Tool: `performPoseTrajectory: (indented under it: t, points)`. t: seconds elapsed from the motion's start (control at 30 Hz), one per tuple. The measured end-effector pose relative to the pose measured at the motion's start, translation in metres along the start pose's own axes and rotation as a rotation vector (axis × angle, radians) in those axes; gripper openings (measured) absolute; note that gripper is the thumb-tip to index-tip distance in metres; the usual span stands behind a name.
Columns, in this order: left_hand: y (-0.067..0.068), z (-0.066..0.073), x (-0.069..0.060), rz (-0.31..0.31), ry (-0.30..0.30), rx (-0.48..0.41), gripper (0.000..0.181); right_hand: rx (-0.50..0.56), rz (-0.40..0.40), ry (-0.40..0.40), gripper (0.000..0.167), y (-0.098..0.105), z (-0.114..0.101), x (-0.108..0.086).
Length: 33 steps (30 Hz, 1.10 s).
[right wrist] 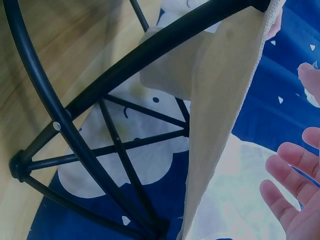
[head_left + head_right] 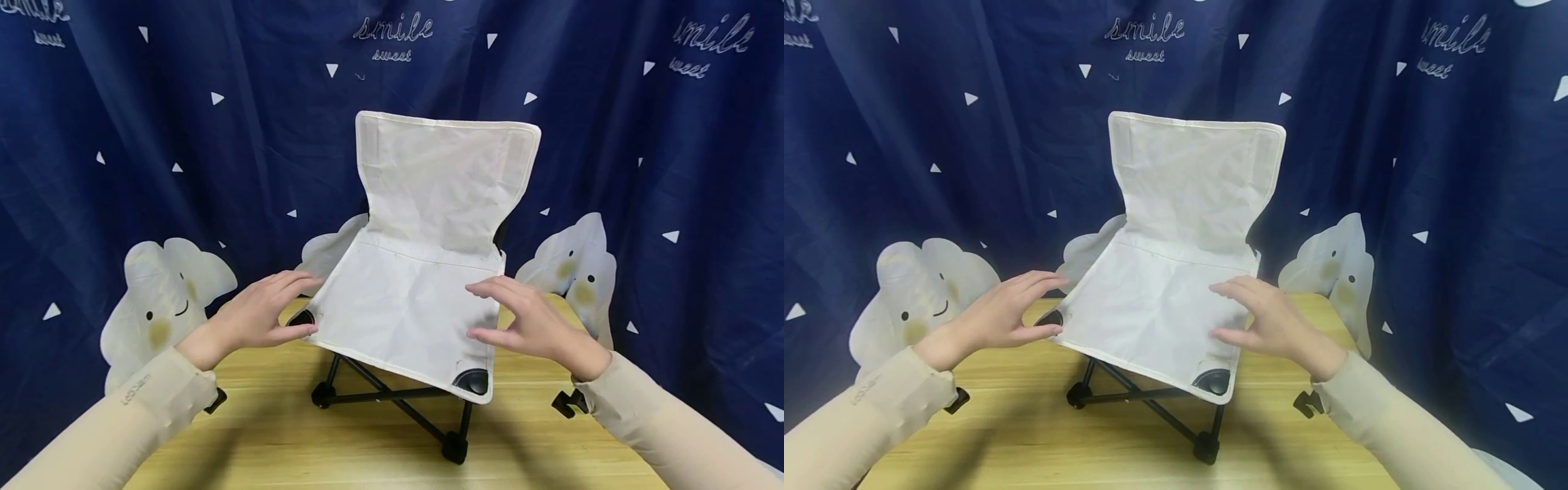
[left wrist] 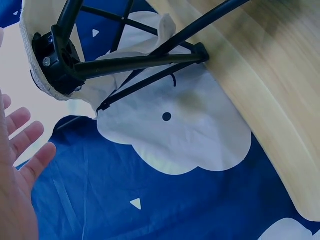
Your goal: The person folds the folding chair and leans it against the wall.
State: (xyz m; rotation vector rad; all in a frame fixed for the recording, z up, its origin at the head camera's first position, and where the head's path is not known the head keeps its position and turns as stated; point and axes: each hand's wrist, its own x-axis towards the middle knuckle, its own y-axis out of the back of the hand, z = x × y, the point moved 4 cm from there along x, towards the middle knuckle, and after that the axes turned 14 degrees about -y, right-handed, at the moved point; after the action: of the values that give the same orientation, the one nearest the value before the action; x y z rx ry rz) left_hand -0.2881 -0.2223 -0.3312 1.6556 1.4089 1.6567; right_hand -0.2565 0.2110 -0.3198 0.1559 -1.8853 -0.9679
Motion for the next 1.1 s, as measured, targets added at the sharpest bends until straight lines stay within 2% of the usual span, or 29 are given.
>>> performPoseTrajectory:
  t: [0.23,0.5,0.77,0.93,1.1]
  points:
    - [0.004,0.0,-0.005,0.015,-0.011,-0.013,0.071,0.089,-0.051,-0.019,0.062,-0.002,-0.002,-0.004]
    - [0.003,0.003,-0.009,0.055,-0.069,-0.018,0.075,0.144,-0.119,-0.023,0.062,-0.005,-0.008,-0.007]
    - [-0.005,0.01,-0.01,0.122,-0.15,0.039,0.077,0.148,-0.149,-0.008,0.059,-0.008,-0.016,-0.017]
    - [-0.01,0.012,-0.014,0.166,-0.182,0.04,0.074,0.185,-0.16,0.023,0.06,-0.012,-0.021,-0.023]
    - [-0.014,0.013,-0.018,0.129,-0.164,0.017,0.07,0.214,-0.131,0.084,0.063,-0.014,-0.024,-0.027]
